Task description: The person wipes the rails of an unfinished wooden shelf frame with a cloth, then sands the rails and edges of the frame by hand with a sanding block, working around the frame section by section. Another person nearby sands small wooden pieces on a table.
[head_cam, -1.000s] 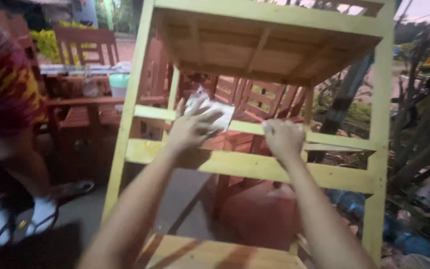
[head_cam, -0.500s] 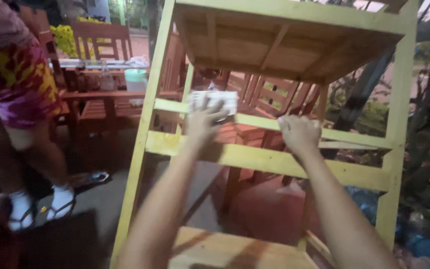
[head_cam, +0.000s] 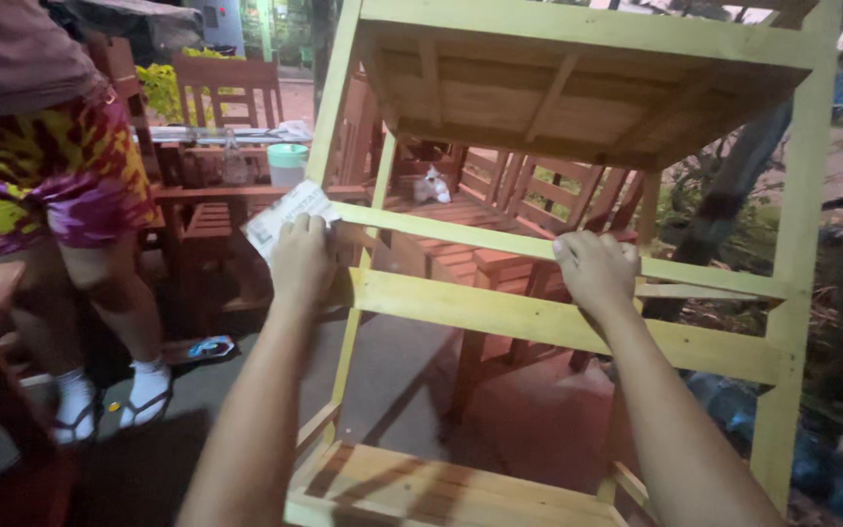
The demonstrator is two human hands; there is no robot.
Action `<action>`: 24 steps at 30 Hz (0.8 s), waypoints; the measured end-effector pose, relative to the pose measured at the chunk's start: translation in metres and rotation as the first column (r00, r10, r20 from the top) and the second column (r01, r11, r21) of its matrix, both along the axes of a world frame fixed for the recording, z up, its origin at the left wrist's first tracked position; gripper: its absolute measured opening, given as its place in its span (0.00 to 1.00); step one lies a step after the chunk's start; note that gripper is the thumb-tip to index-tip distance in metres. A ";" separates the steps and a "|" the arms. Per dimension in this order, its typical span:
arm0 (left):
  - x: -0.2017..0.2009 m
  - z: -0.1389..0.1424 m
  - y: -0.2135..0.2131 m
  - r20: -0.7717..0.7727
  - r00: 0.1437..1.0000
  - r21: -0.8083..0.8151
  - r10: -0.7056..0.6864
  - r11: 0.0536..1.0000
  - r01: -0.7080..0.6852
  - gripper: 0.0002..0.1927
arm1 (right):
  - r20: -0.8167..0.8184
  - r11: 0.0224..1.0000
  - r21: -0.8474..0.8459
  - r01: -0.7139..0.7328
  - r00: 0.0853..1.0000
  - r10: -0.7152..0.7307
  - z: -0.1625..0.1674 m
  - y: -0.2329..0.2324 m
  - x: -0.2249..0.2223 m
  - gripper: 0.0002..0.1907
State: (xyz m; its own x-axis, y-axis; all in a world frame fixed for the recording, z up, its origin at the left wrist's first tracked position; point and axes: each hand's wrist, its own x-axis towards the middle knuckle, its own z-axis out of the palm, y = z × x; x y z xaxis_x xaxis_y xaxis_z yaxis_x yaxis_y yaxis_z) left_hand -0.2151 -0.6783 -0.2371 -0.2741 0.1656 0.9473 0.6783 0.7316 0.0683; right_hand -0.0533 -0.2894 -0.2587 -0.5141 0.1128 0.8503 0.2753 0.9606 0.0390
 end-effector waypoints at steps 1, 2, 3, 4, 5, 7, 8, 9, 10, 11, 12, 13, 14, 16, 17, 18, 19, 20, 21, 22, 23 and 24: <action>-0.001 0.000 0.007 0.012 1.000 0.042 -0.019 0.999 0.018 0.08 | -0.001 1.000 0.004 0.004 1.000 -0.004 0.000 0.001 0.001 0.15; 0.000 0.000 0.012 0.025 0.999 0.084 -0.040 0.996 0.037 0.07 | -0.001 1.000 0.009 0.009 1.000 -0.009 -0.001 0.002 0.001 0.15; -0.001 0.001 0.014 0.036 0.998 0.125 -0.059 0.991 0.054 0.06 | -0.001 1.000 0.013 0.012 1.000 -0.012 -0.001 0.002 0.001 0.15; -0.002 0.001 0.014 -0.003 0.998 0.098 -0.056 0.994 0.056 0.05 | -0.002 1.000 0.016 0.026 1.000 -0.026 0.000 0.001 0.001 0.16; -0.004 0.001 0.012 -0.040 0.998 0.068 -0.053 0.996 0.055 0.05 | -0.001 0.999 0.015 0.039 0.999 -0.039 0.000 0.000 0.001 0.16; -0.004 0.001 0.010 -0.035 0.996 0.023 -0.085 0.996 0.086 0.05 | 0.004 0.999 0.010 0.052 0.999 -0.053 0.000 -0.004 -0.001 0.16; -0.002 0.002 0.012 0.007 0.993 0.013 -0.121 0.993 0.121 0.05 | 0.006 0.998 0.009 0.056 0.998 -0.056 0.001 -0.005 -0.001 0.16; 0.002 0.003 0.018 0.049 0.986 0.006 -0.157 0.988 0.157 0.05 | 0.009 0.998 0.008 0.060 0.998 -0.060 0.001 -0.007 -0.002 0.16; 0.006 0.004 0.026 0.009 0.947 0.006 -0.321 0.947 0.321 0.04 | 0.010 0.997 0.011 0.071 0.997 -0.071 0.002 -0.008 -0.001 0.15; 0.011 0.006 0.036 -0.035 0.878 -0.002 -0.477 0.879 0.477 0.05 | 0.007 0.997 0.014 0.081 0.997 -0.081 0.002 -0.009 0.000 0.15; 0.018 0.008 0.052 -0.044 0.847 -0.076 -0.530 0.847 0.526 0.07 | 0.002 0.996 0.016 0.092 0.996 -0.092 0.002 -0.009 0.001 0.15; 0.022 0.011 0.063 -0.017 0.888 -0.228 -0.460 0.866 0.444 0.09 | -0.004 0.999 0.007 0.049 0.999 -0.049 0.002 -0.008 0.003 0.14; 0.025 0.015 0.072 -0.018 0.924 -0.385 -0.381 0.856 0.345 0.12 | -0.008 1.000 -0.003 0.008 1.000 -0.008 0.002 -0.007 0.005 0.14; 0.023 0.025 0.075 -0.004 0.953 -0.558 -0.304 0.791 0.250 0.17 | -0.028 0.999 0.009 -0.052 0.998 0.053 0.002 -0.005 0.010 0.13; 0.019 0.031 0.069 -0.003 0.961 -0.636 -0.275 0.742 0.210 0.20 | -0.042 0.997 0.027 -0.079 0.996 0.080 0.001 -0.004 0.011 0.12; 0.014 0.035 0.059 -0.019 0.963 -0.686 -0.270 0.704 0.184 0.23 | -0.056 0.993 0.045 -0.107 0.992 0.109 0.001 -0.004 0.012 0.12; 0.003 0.040 0.041 -0.138 0.943 -0.680 -0.304 0.721 0.133 0.18 | -0.051 0.995 0.041 -0.090 0.994 0.092 0.001 -0.004 0.011 0.12; -0.006 0.045 0.023 -0.257 0.909 -0.665 -0.327 0.742 0.079 0.15 | -0.045 0.996 0.040 -0.079 0.996 0.080 0.001 -0.004 0.011 0.12; -0.013 0.045 0.008 -0.167 0.974 -0.706 -0.151 0.708 -0.012 0.16 | -0.045 0.997 0.038 -0.067 0.997 0.069 0.001 -0.005 0.009 0.12; -0.020 0.046 -0.007 -0.086 0.996 -0.748 0.037 0.657 -0.089 0.17 | -0.037 0.999 0.040 -0.032 0.999 0.034 0.001 -0.007 0.008 0.13; -0.025 0.046 -0.013 -0.142 0.989 -0.737 0.051 0.661 -0.140 0.17 | -0.033 0.999 0.042 0.005 0.999 -0.004 0.002 -0.008 0.006 0.13; -0.029 0.046 -0.022 -0.197 0.978 -0.721 0.062 0.667 -0.187 0.17 | -0.028 0.998 0.045 0.045 0.999 -0.044 0.003 -0.009 0.005 0.14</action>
